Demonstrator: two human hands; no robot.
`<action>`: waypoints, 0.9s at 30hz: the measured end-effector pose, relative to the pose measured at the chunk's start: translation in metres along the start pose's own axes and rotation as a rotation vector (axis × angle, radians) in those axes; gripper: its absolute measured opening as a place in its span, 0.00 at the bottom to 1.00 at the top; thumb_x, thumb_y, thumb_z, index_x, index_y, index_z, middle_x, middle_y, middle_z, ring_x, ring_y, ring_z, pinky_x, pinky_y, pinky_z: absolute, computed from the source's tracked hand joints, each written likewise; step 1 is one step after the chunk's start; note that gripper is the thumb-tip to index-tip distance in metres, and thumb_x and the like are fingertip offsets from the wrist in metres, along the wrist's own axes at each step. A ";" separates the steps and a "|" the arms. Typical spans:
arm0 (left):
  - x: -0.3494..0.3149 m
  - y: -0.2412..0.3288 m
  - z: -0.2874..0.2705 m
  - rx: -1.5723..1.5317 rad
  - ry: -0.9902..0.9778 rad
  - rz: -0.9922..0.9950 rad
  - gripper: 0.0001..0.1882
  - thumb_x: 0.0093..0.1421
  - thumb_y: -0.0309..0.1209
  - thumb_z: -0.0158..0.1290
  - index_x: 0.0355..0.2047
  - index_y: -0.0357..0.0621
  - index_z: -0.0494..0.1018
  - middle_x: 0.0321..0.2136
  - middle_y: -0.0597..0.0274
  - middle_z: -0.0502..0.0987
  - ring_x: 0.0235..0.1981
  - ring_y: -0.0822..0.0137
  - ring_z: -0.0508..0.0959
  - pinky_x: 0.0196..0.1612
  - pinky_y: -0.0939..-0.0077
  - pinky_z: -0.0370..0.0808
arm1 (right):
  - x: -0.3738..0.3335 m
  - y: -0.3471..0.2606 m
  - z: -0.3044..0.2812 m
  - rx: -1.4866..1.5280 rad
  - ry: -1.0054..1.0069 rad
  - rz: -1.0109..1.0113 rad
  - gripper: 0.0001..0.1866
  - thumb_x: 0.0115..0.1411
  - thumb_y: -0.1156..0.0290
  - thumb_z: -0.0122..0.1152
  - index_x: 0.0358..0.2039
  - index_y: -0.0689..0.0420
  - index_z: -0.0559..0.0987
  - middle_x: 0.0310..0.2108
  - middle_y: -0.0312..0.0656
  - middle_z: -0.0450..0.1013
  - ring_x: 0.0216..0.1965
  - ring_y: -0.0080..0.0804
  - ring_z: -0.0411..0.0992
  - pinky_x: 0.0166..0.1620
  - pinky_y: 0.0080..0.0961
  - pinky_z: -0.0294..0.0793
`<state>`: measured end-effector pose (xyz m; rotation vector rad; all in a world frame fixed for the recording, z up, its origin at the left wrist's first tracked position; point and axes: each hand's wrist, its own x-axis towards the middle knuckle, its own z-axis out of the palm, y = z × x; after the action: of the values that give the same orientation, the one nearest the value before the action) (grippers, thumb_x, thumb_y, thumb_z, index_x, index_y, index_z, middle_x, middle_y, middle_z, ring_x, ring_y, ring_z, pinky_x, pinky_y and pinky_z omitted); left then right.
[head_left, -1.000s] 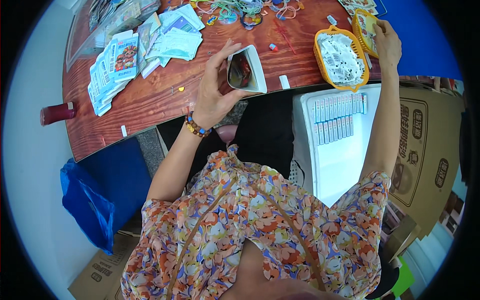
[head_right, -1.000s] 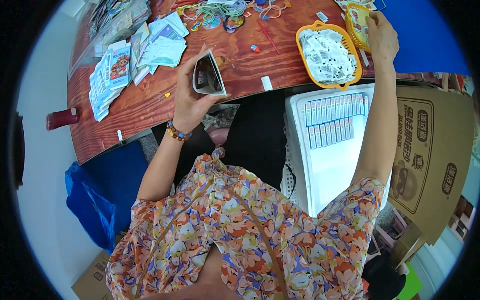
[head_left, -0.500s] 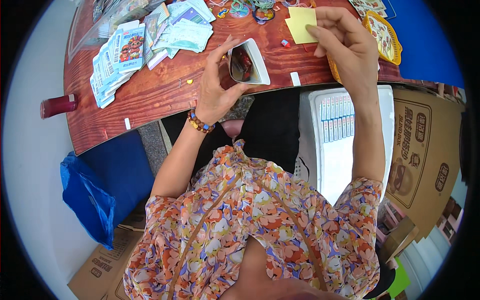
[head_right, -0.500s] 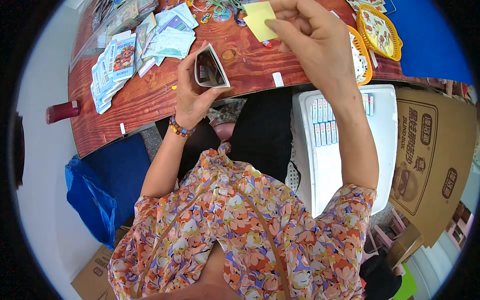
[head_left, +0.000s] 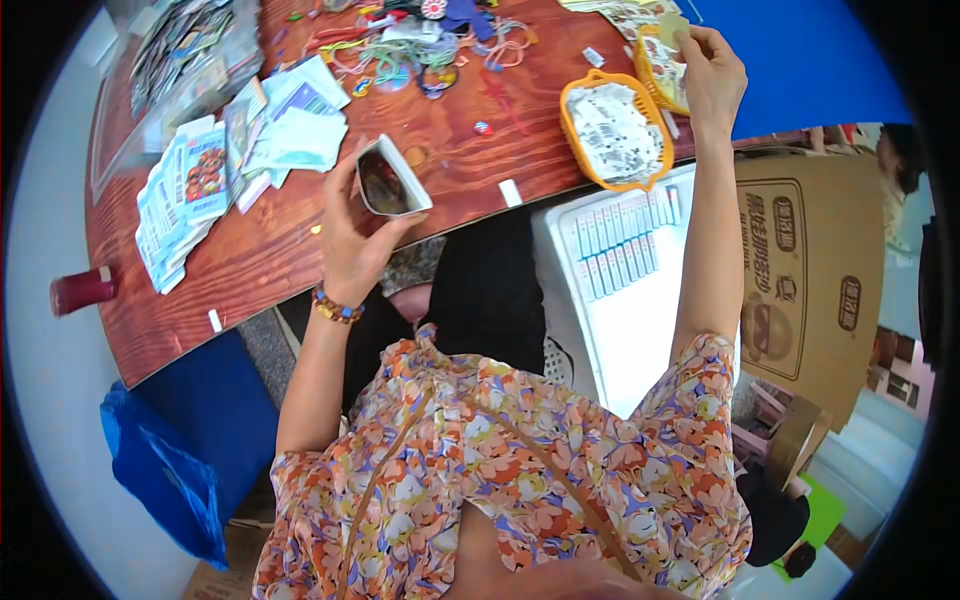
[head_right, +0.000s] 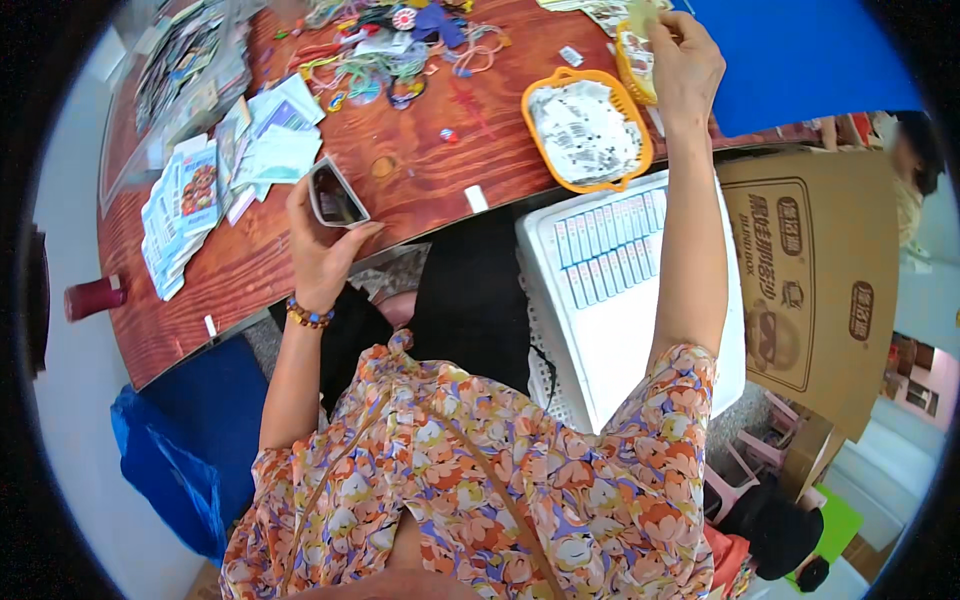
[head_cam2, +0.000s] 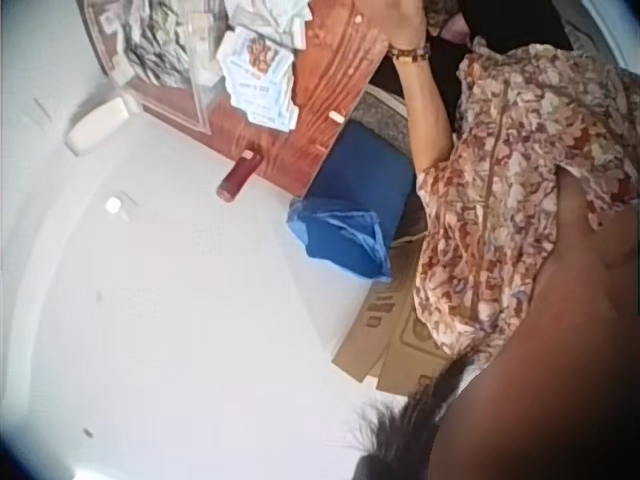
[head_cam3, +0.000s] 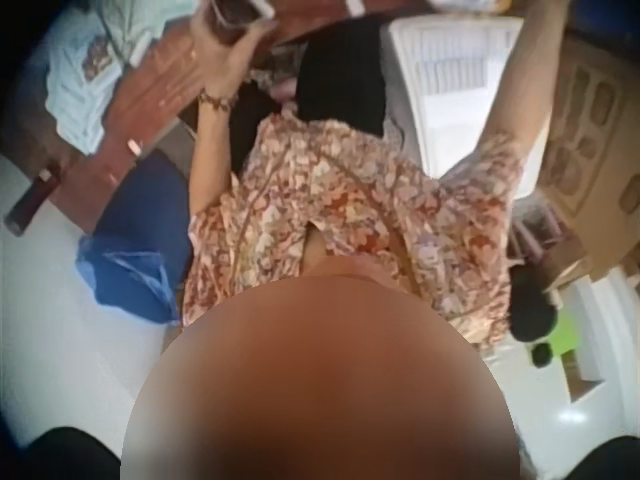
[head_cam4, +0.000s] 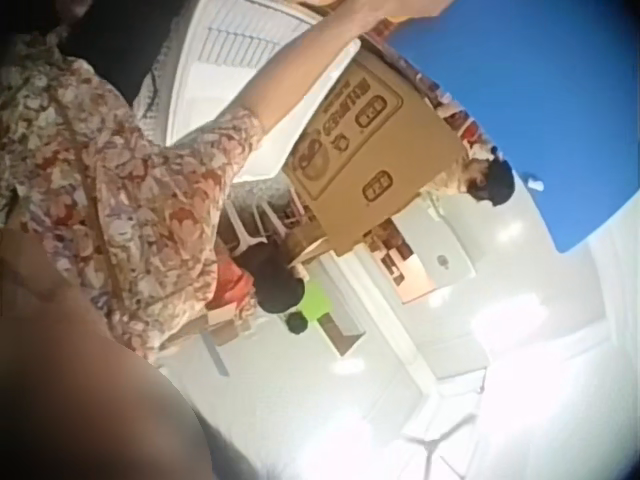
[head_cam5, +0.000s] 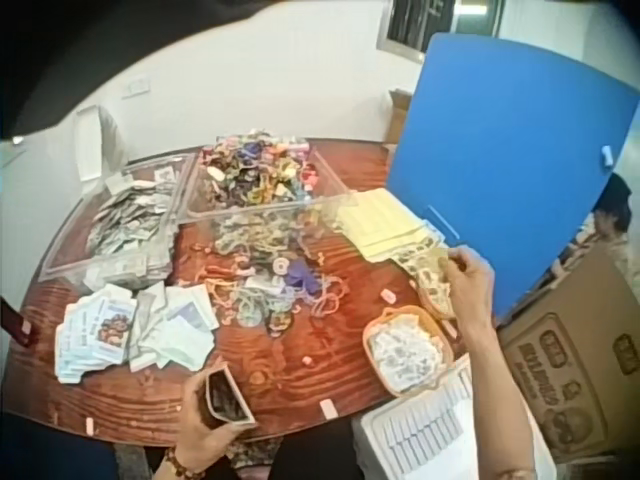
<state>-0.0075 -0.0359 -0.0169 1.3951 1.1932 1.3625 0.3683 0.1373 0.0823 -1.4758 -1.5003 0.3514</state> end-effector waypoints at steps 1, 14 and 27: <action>0.000 -0.001 0.001 -0.015 -0.013 0.025 0.45 0.49 0.23 0.69 0.63 0.38 0.54 0.62 0.52 0.62 0.56 0.62 0.72 0.57 0.66 0.74 | 0.007 0.013 -0.007 -0.256 0.079 -0.092 0.10 0.62 0.67 0.59 0.40 0.58 0.82 0.29 0.38 0.78 0.29 0.25 0.75 0.34 0.22 0.71; 0.002 0.000 0.003 0.210 -0.011 0.074 0.46 0.44 0.31 0.73 0.62 0.42 0.61 0.55 0.55 0.71 0.51 0.62 0.76 0.52 0.69 0.74 | 0.012 0.059 -0.023 -0.925 -0.066 -0.073 0.16 0.65 0.55 0.51 0.46 0.47 0.81 0.46 0.45 0.77 0.44 0.49 0.76 0.45 0.42 0.74; 0.004 -0.007 -0.001 0.295 0.034 0.160 0.44 0.43 0.35 0.73 0.58 0.41 0.63 0.49 0.54 0.72 0.50 0.58 0.76 0.51 0.66 0.75 | 0.009 0.045 -0.026 -0.958 0.011 0.144 0.16 0.63 0.59 0.53 0.49 0.46 0.80 0.37 0.39 0.81 0.37 0.29 0.80 0.40 0.31 0.75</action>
<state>-0.0094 -0.0302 -0.0226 1.7108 1.3717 1.3628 0.4168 0.1445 0.0644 -2.3139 -1.6366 -0.3630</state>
